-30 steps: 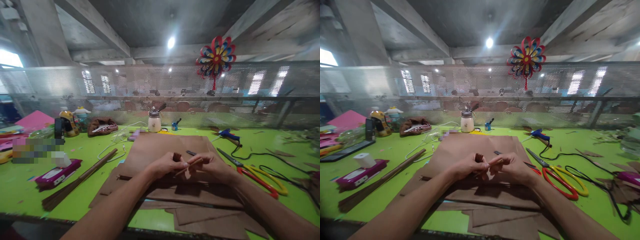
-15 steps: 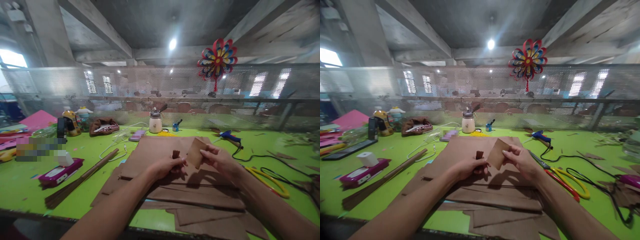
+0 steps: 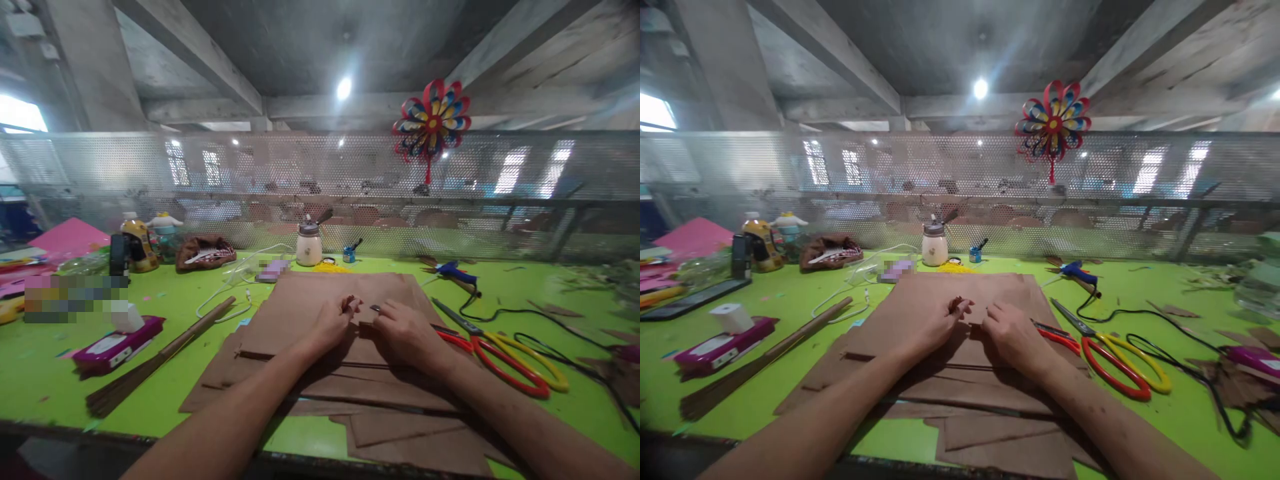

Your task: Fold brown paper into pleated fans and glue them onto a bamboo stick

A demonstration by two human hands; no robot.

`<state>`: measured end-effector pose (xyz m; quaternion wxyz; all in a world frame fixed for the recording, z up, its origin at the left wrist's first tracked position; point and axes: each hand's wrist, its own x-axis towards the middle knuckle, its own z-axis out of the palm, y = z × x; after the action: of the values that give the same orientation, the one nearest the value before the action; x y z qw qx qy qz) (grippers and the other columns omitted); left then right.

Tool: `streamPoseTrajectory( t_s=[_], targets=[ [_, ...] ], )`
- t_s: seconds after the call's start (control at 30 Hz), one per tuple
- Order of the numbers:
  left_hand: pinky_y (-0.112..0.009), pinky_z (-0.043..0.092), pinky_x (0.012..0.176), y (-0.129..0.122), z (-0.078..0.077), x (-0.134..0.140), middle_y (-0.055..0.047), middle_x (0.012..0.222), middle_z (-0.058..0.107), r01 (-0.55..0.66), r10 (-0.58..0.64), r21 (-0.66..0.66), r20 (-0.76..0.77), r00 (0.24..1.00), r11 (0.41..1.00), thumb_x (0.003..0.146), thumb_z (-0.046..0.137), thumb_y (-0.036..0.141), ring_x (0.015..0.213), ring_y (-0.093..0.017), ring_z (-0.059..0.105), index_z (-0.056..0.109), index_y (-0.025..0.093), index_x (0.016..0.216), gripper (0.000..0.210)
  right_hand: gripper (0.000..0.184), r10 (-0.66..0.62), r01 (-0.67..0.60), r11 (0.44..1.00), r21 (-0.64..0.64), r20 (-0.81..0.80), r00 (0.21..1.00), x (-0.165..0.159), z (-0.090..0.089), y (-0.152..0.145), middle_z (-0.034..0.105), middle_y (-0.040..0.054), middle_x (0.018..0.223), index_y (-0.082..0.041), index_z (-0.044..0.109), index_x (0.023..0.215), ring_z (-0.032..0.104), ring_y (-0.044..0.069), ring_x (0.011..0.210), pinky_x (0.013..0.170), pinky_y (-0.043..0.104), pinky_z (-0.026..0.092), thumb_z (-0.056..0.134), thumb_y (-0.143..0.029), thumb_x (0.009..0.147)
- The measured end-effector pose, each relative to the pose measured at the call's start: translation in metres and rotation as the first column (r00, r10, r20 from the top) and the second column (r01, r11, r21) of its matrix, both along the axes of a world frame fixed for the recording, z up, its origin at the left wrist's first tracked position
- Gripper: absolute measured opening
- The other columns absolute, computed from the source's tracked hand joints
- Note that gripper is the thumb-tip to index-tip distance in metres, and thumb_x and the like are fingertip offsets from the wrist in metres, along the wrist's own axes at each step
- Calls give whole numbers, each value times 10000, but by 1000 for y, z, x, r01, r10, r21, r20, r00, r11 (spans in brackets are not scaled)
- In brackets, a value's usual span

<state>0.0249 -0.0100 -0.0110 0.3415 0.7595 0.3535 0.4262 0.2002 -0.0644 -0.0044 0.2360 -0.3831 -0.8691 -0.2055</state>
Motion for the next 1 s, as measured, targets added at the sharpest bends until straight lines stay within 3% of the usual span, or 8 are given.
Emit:
streamPoseTrajectory(
  t_s=[0.1, 0.23, 0.37, 0.5, 0.6, 0.77, 1.0],
  targets=[
    [-247, 405, 726, -9, 5, -3, -29, 812, 607, 137, -87, 200, -238, 967, 970, 810, 466, 303, 745, -132, 518, 626, 158, 852, 220, 168, 46, -46, 997, -61, 4, 999, -2, -8, 0, 572, 76, 811, -153, 606, 819, 500, 170, 780, 689, 280, 400, 443, -149, 857],
    [-220, 386, 680, -18, 12, -8, -20, 738, 585, 319, -144, 289, -495, 857, 902, 792, 498, 253, 707, -121, 497, 625, 152, 762, 165, 186, 59, -64, 988, -139, -38, 998, 4, -12, 0, 576, 70, 796, -161, 613, 822, 515, 159, 761, 681, 261, 407, 433, -152, 867],
    [-219, 369, 667, -15, 10, -8, -33, 747, 574, 333, -56, 412, -557, 829, 848, 783, 493, 198, 708, -121, 480, 630, 150, 741, 152, 222, 35, -48, 984, -171, -78, 996, 8, -16, 2, 569, 62, 743, -151, 610, 758, 505, 146, 689, 635, 251, 390, 426, -176, 879],
    [-225, 366, 664, -10, 6, -6, -26, 698, 564, 338, -24, 446, -575, 818, 829, 751, 498, 149, 676, -117, 467, 616, 148, 689, 133, 247, 37, -58, 970, -236, -91, 995, 10, -15, 4, 576, 53, 731, -153, 613, 734, 503, 139, 664, 612, 243, 373, 421, -191, 885],
    [-220, 373, 647, -9, 5, -7, -22, 698, 571, 318, -43, 395, -568, 822, 862, 731, 506, 124, 671, -115, 472, 607, 140, 683, 113, 243, 54, -89, 955, -283, -126, 990, 13, -11, 4, 597, 53, 737, -159, 635, 761, 518, 137, 663, 621, 239, 376, 429, -203, 882],
    [-200, 383, 574, -8, 6, -7, 5, 633, 555, 233, -149, 130, -461, 875, 964, 749, 507, 177, 605, -102, 495, 599, 120, 725, 111, 184, -1, -102, 911, -400, -249, 968, 22, -3, 5, 649, 45, 712, -161, 671, 808, 551, 133, 632, 592, 226, 383, 499, -219, 840],
    [-209, 390, 587, -12, 14, -4, -2, 598, 565, 211, -230, -95, -307, 923, 973, 754, 516, 285, 588, -105, 490, 602, 126, 688, 192, 212, -75, -135, 854, -503, -376, 924, 25, 4, 3, 674, 41, 739, -165, 692, 819, 562, 141, 661, 620, 242, 405, 519, -289, 809]
  ],
)
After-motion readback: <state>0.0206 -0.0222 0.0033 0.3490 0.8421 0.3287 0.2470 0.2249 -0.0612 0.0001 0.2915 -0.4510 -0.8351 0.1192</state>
